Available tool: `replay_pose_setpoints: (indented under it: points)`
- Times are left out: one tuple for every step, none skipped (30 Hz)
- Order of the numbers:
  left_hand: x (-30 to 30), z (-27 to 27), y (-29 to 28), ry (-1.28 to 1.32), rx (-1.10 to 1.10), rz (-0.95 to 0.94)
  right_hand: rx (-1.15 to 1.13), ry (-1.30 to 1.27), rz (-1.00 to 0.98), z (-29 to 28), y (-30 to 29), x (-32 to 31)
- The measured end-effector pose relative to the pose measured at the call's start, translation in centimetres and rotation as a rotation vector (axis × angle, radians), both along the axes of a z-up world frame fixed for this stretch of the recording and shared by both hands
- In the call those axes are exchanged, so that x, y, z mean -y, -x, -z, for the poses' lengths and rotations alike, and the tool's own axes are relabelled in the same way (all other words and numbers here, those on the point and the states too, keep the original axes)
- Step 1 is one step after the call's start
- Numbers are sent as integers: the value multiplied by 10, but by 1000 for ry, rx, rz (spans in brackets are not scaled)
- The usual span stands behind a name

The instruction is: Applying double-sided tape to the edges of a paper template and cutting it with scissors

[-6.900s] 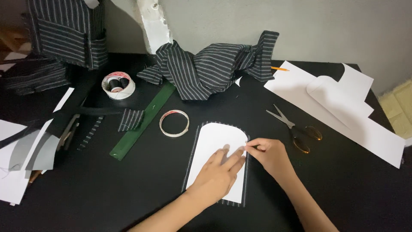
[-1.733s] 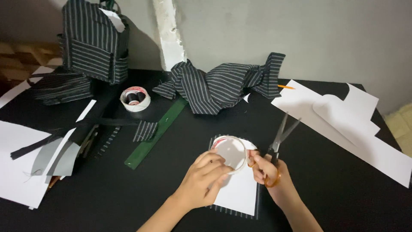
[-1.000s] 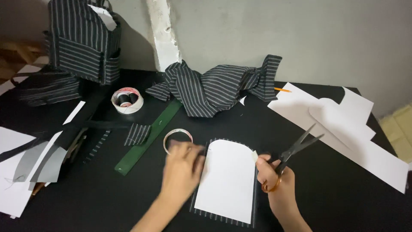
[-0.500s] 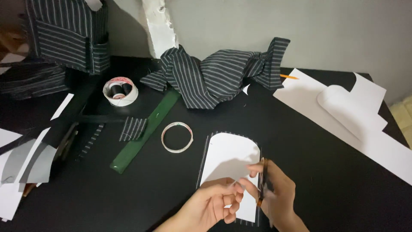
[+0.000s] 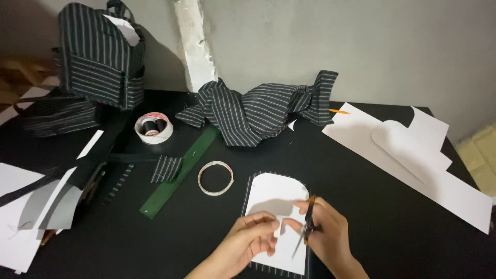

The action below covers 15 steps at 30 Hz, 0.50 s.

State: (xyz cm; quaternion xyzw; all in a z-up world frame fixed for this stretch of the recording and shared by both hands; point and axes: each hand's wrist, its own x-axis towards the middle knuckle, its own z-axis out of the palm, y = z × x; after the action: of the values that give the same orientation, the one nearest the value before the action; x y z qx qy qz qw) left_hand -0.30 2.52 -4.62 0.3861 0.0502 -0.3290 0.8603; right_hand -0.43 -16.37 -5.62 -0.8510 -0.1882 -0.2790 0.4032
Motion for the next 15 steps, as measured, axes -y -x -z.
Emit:
replay_pose_setpoints:
  points:
    - [-1, 4, -2, 1, 5, 0, 5, 1, 0, -1, 0, 1]
    - [-1, 9, -4, -38, 88, -36, -183, -22, 118, -2, -1, 2]
    - [-3, 15, -4, -79, 163, -73, -379, -48, 235, -2, 1, 2]
    - [-3, 14, -4, -81, 160, -73, -382, -49, 234, -4, 3, 1]
    - [-3, 12, -5, -131, 344, -129, -371, -86, 229, -7, 3, 0]
    - [-4, 11, -7, -180, 527, -184, -360, -123, 223, -10, 3, -1]
    - [-5, 10, -8, -182, 531, -186, -356, -125, 221, -9, 3, -2]
    - [-6, 9, -10, -220, 608, -241, -333, -149, 202, -9, 3, -3]
    - [-6, 10, -9, -258, 675, -293, -317, -172, 187, -6, 6, -3]
    - [-8, 17, -11, -258, 672, -293, -320, -171, 187, 1, 6, 0]
    - [-11, 21, -16, -237, 712, -316, -272, -148, 194, 5, 2, 4]
    - [-13, 26, -21, -215, 753, -340, -223, -124, 200, 10, -2, 8]
    - [-15, 23, -21, -215, 752, -342, -224, -123, 198, 3, -1, 7]
    - [-17, 21, -21, -269, 784, -405, -313, -288, 245, -3, -1, 6]
    - [-19, 18, -24, -323, 817, -467, -400, -453, 292, -9, -2, 5]
